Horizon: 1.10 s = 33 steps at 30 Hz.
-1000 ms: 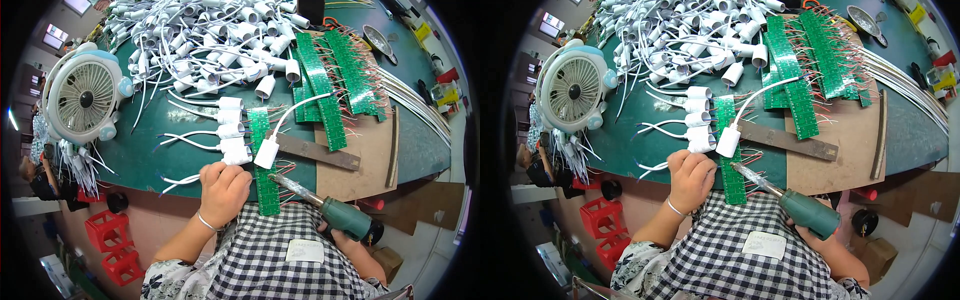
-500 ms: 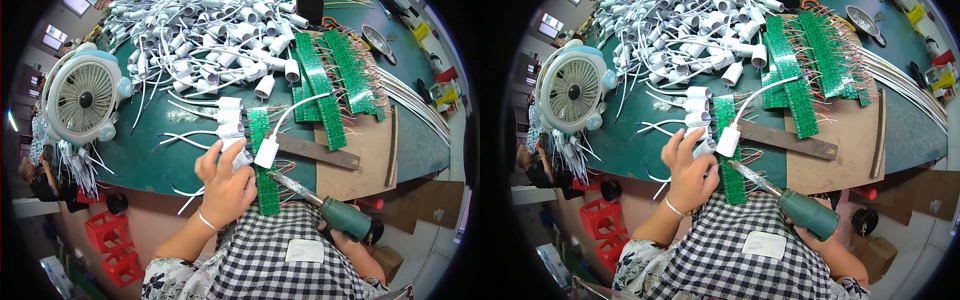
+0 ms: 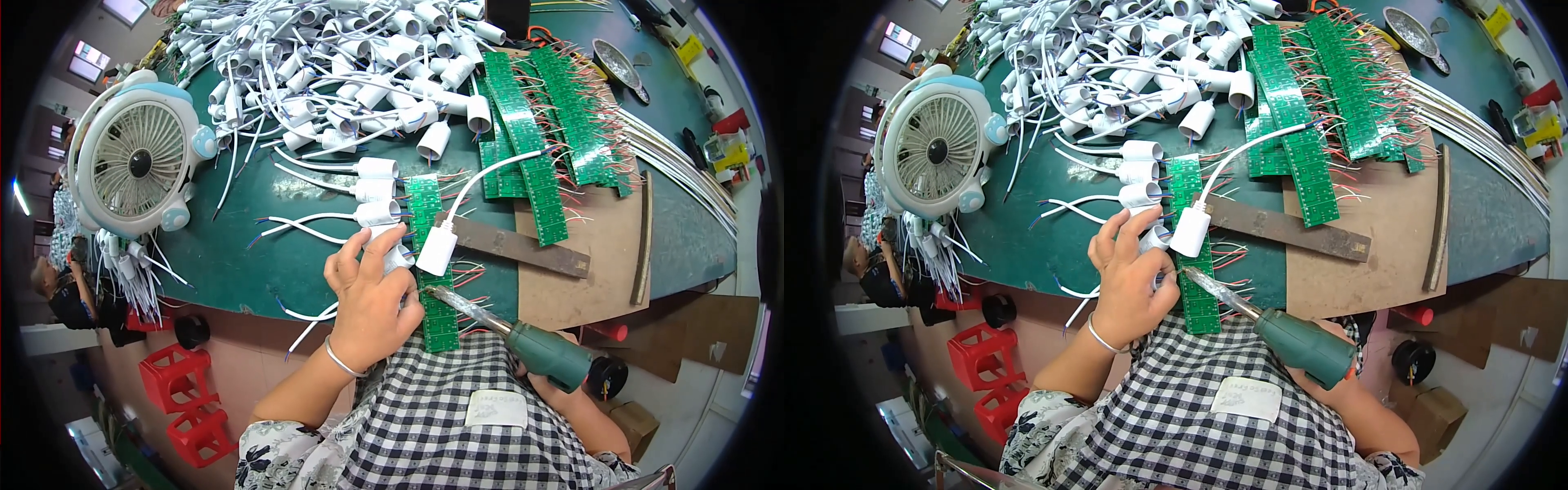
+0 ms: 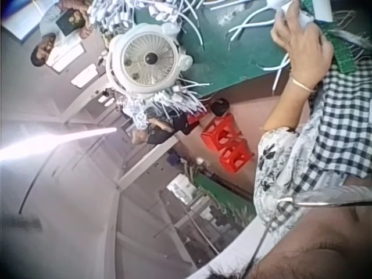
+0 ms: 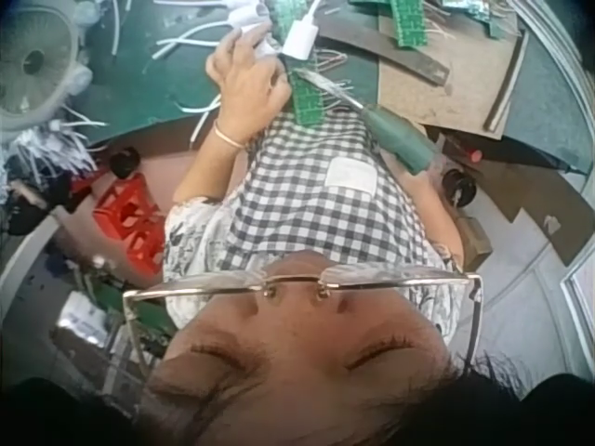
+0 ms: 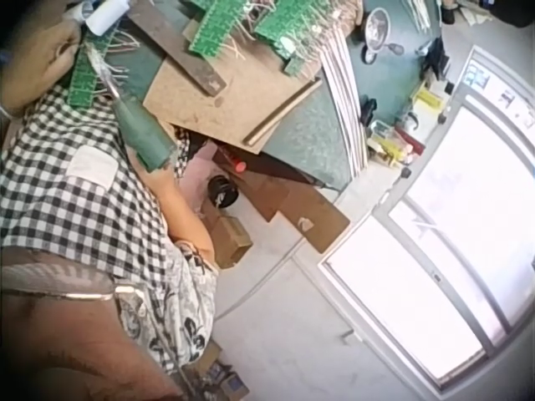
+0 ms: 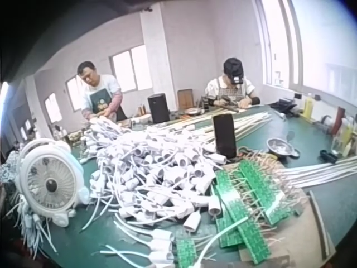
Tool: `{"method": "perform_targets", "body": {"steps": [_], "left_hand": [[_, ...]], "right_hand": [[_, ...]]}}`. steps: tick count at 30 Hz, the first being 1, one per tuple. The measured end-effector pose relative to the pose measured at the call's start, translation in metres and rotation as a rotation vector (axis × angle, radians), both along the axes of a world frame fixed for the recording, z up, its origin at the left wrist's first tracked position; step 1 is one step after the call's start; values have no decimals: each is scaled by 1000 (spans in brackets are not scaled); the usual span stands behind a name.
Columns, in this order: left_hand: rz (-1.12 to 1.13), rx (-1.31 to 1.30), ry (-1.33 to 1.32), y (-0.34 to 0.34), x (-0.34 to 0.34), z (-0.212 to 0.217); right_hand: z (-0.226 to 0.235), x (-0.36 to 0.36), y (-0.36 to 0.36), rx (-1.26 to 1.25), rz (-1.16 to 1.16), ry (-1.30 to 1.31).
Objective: The person solders electrical wires onto printed circuit boards using a soldering iron.
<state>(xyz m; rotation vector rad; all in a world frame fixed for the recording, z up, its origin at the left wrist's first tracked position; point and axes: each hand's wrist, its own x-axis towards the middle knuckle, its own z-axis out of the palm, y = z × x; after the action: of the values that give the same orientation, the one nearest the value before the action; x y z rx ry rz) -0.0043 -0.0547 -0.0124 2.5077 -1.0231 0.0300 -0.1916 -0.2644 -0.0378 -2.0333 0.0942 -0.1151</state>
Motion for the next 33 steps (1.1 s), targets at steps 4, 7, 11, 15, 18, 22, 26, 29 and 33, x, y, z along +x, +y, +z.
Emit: {"method": "perform_targets", "body": {"steps": [4,7,11,15,18,22,26,29,33], "left_hand": [[0,-6,30,0,0,1],[0,-6,33,0,0,0],[17,-13,38,-1,0,-1],[31,-12,20,-2,-1,-1],[18,-7,20,-2,0,-1],[10,-4,16,-1,0,-1],[15,0,10,-1,-1,-1],[8,-6,9,-1,0,-2],[16,-3,-1,-3,0,-2]], "right_hand": [[0,-1,2,-20,-26,5],[-2,-1,3,-48,-32,-33],[-4,-5,2,4,-27,71],[-6,1,3,-99,4,-119],[-8,1,5,-96,-15,-145],[-4,1,5,-46,-36,-81],[0,9,6,-127,1,-121],[-2,8,6,-158,28,-146],[-4,8,6,-195,1,-210]]}}
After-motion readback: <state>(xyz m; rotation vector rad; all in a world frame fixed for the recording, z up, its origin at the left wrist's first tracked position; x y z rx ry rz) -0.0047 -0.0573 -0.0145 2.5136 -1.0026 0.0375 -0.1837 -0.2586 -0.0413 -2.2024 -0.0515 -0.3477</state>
